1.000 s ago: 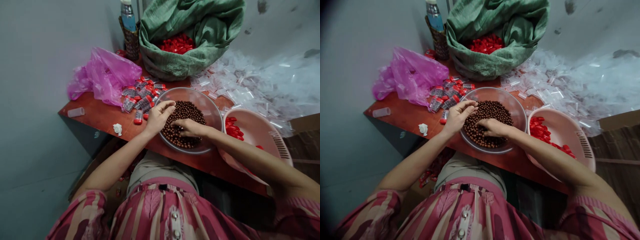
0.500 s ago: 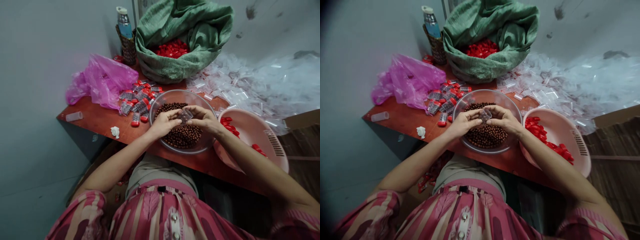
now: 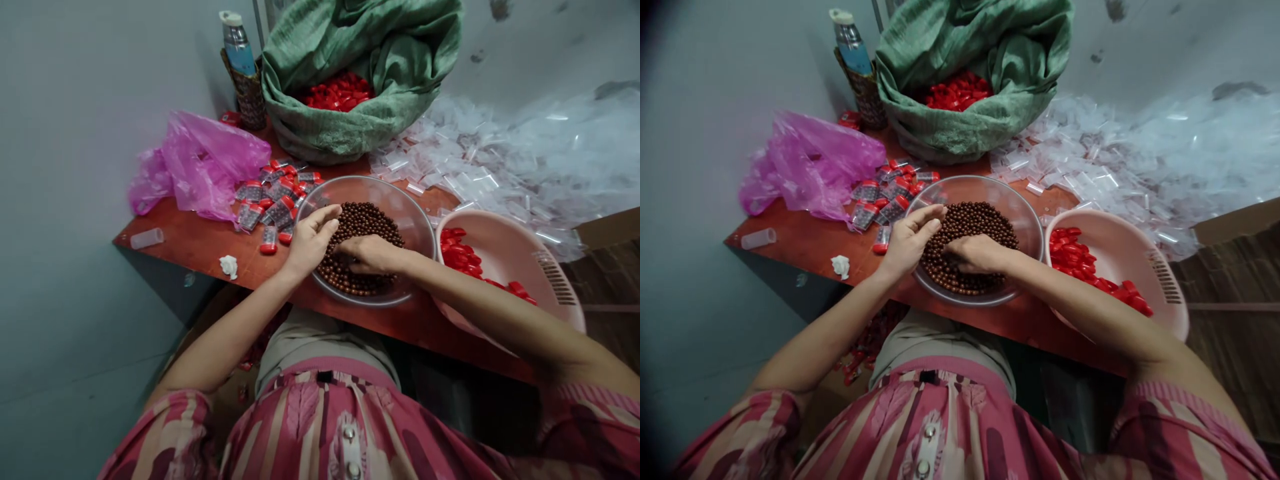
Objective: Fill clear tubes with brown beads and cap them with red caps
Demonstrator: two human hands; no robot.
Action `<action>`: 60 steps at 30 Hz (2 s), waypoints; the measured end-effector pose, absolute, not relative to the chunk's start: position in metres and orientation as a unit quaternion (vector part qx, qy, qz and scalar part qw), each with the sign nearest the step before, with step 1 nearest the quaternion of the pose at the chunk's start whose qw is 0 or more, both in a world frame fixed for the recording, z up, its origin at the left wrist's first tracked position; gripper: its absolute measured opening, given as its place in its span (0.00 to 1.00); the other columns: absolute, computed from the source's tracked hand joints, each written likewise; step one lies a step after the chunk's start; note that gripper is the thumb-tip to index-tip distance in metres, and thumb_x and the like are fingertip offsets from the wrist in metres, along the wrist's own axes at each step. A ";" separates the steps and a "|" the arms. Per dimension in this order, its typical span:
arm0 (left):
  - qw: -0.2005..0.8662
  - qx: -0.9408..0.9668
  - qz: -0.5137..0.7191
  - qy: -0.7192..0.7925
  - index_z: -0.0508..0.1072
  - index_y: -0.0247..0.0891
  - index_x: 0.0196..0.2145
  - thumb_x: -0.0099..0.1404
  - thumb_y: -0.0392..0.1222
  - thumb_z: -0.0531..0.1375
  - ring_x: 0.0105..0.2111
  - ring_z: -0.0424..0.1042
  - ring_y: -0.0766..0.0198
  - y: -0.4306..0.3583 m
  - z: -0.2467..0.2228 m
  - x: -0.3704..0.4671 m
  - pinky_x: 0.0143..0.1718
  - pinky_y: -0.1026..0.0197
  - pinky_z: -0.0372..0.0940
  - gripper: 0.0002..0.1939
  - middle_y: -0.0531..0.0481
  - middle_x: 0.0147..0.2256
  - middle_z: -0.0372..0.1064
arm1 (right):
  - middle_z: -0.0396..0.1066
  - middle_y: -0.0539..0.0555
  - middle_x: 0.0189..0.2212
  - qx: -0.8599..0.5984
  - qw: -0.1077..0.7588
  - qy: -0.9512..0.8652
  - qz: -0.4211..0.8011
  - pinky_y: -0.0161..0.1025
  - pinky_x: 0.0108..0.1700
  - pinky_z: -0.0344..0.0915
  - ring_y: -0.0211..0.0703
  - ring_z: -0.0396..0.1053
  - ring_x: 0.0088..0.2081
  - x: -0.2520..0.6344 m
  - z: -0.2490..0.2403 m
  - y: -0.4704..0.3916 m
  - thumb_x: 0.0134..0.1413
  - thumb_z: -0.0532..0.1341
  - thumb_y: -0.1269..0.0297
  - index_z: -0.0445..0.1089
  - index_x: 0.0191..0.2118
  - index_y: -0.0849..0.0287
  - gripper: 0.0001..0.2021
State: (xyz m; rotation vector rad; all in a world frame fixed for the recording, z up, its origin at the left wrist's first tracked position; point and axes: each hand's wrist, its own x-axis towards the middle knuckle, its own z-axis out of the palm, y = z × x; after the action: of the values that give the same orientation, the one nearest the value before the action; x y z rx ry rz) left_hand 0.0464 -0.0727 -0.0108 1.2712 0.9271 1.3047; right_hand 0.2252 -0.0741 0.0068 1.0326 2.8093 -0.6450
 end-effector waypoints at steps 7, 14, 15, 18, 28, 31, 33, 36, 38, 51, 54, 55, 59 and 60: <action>0.625 0.503 0.470 0.369 0.74 0.33 0.51 0.53 0.41 0.67 0.55 0.71 0.50 -0.078 0.003 0.048 0.59 0.48 0.63 0.26 0.39 0.55 0.71 | 0.75 0.54 0.46 0.394 -0.291 0.648 -0.583 0.43 0.51 0.68 0.43 0.73 0.46 0.260 0.027 -0.077 0.46 0.70 0.64 0.69 0.50 0.57 0.23; 0.701 0.489 0.424 0.299 0.77 0.33 0.48 0.49 0.42 0.71 0.50 0.75 0.47 -0.079 0.005 0.061 0.55 0.45 0.66 0.27 0.40 0.46 0.77 | 0.78 0.53 0.43 0.417 -0.355 0.599 -0.584 0.45 0.52 0.70 0.43 0.75 0.43 0.265 0.040 -0.084 0.43 0.73 0.65 0.73 0.48 0.56 0.23; 0.688 0.498 0.427 0.310 0.78 0.33 0.47 0.49 0.43 0.71 0.48 0.76 0.47 -0.078 0.004 0.062 0.54 0.45 0.67 0.26 0.40 0.45 0.78 | 0.78 0.53 0.43 0.428 -0.361 0.603 -0.568 0.46 0.51 0.70 0.43 0.75 0.43 0.265 0.041 -0.086 0.43 0.73 0.64 0.74 0.48 0.56 0.22; 0.633 0.529 0.439 0.356 0.79 0.32 0.44 0.51 0.42 0.70 0.47 0.75 0.49 -0.079 0.007 0.061 0.56 0.46 0.66 0.22 0.40 0.46 0.78 | 0.78 0.53 0.42 0.454 -0.374 0.616 -0.524 0.45 0.50 0.71 0.43 0.75 0.41 0.276 0.052 -0.093 0.43 0.73 0.61 0.75 0.46 0.57 0.22; 0.725 0.446 0.394 0.347 0.76 0.37 0.40 0.52 0.42 0.69 0.40 0.78 0.56 -0.091 0.023 0.068 0.42 0.54 0.75 0.17 0.47 0.43 0.77 | 0.76 0.55 0.28 0.761 -0.260 0.558 -0.205 0.38 0.36 0.70 0.39 0.71 0.28 0.448 0.049 -0.117 0.49 0.65 0.65 0.77 0.35 0.64 0.09; 0.731 0.426 0.388 0.365 0.75 0.37 0.40 0.53 0.41 0.68 0.37 0.79 0.58 -0.091 0.021 0.070 0.40 0.56 0.76 0.16 0.46 0.40 0.78 | 0.78 0.56 0.31 0.809 -0.079 0.568 -0.127 0.38 0.40 0.67 0.44 0.73 0.34 0.479 0.027 -0.127 0.50 0.62 0.69 0.78 0.33 0.62 0.07; 0.725 0.420 0.389 0.382 0.75 0.36 0.40 0.53 0.41 0.68 0.36 0.79 0.58 -0.090 0.019 0.070 0.38 0.58 0.76 0.16 0.45 0.39 0.78 | 0.79 0.57 0.35 0.817 -0.023 0.567 -0.105 0.38 0.43 0.65 0.47 0.73 0.38 0.486 0.014 -0.130 0.49 0.62 0.70 0.79 0.33 0.59 0.07; 0.715 0.420 0.392 0.399 0.75 0.36 0.40 0.53 0.41 0.68 0.36 0.79 0.58 -0.090 0.018 0.069 0.38 0.59 0.76 0.16 0.45 0.39 0.79 | 0.79 0.59 0.34 0.828 -0.025 0.548 -0.118 0.36 0.39 0.64 0.47 0.73 0.36 0.487 -0.001 -0.128 0.52 0.61 0.68 0.79 0.33 0.61 0.09; 0.711 0.420 0.395 0.403 0.75 0.36 0.40 0.53 0.41 0.68 0.36 0.79 0.58 -0.091 0.019 0.069 0.38 0.58 0.76 0.16 0.45 0.39 0.79 | 0.79 0.61 0.33 0.836 -0.037 0.532 -0.130 0.37 0.36 0.64 0.47 0.73 0.34 0.487 -0.008 -0.123 0.54 0.60 0.63 0.79 0.34 0.64 0.12; 0.734 0.430 0.371 0.372 0.76 0.37 0.38 0.54 0.46 0.70 0.39 0.79 0.56 -0.096 0.019 0.070 0.35 0.60 0.76 0.16 0.43 0.43 0.78 | 0.71 0.51 0.30 0.772 -0.380 0.415 -0.297 0.35 0.29 0.68 0.34 0.67 0.24 0.464 0.021 -0.127 0.43 0.65 0.64 0.71 0.40 0.61 0.15; 0.748 0.447 0.356 0.337 0.77 0.38 0.38 0.54 0.46 0.70 0.47 0.76 0.52 -0.097 0.022 0.073 0.36 0.59 0.76 0.15 0.41 0.52 0.73 | 0.69 0.48 0.29 0.665 -0.504 0.399 -0.380 0.36 0.30 0.71 0.34 0.68 0.25 0.422 0.043 -0.132 0.36 0.71 0.63 0.67 0.33 0.58 0.16; 0.754 0.448 0.354 0.324 0.77 0.38 0.37 0.54 0.46 0.70 0.50 0.75 0.50 -0.098 0.023 0.075 0.37 0.59 0.76 0.15 0.41 0.55 0.71 | 0.69 0.48 0.29 0.640 -0.514 0.409 -0.398 0.36 0.31 0.72 0.34 0.68 0.26 0.404 0.048 -0.132 0.35 0.72 0.63 0.66 0.31 0.58 0.16; 0.781 0.432 0.362 0.271 0.77 0.38 0.37 0.53 0.47 0.70 0.54 0.71 0.48 -0.103 0.029 0.080 0.38 0.58 0.76 0.15 0.42 0.57 0.69 | 0.69 0.48 0.29 0.576 -0.518 0.439 -0.455 0.38 0.36 0.74 0.34 0.69 0.28 0.330 0.053 -0.130 0.36 0.74 0.60 0.65 0.29 0.57 0.18; 0.786 0.423 0.367 0.261 0.77 0.38 0.37 0.52 0.47 0.71 0.52 0.72 0.50 -0.104 0.030 0.081 0.37 0.59 0.76 0.16 0.42 0.56 0.70 | 0.68 0.47 0.28 0.569 -0.516 0.444 -0.461 0.39 0.36 0.74 0.35 0.69 0.28 0.315 0.051 -0.129 0.37 0.73 0.58 0.65 0.29 0.57 0.18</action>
State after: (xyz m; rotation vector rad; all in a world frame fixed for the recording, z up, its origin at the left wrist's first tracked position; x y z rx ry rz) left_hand 0.0808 -0.1043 0.0299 0.9112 0.5636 0.7911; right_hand 0.3147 -0.1291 0.0506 2.8073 2.1905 -2.2758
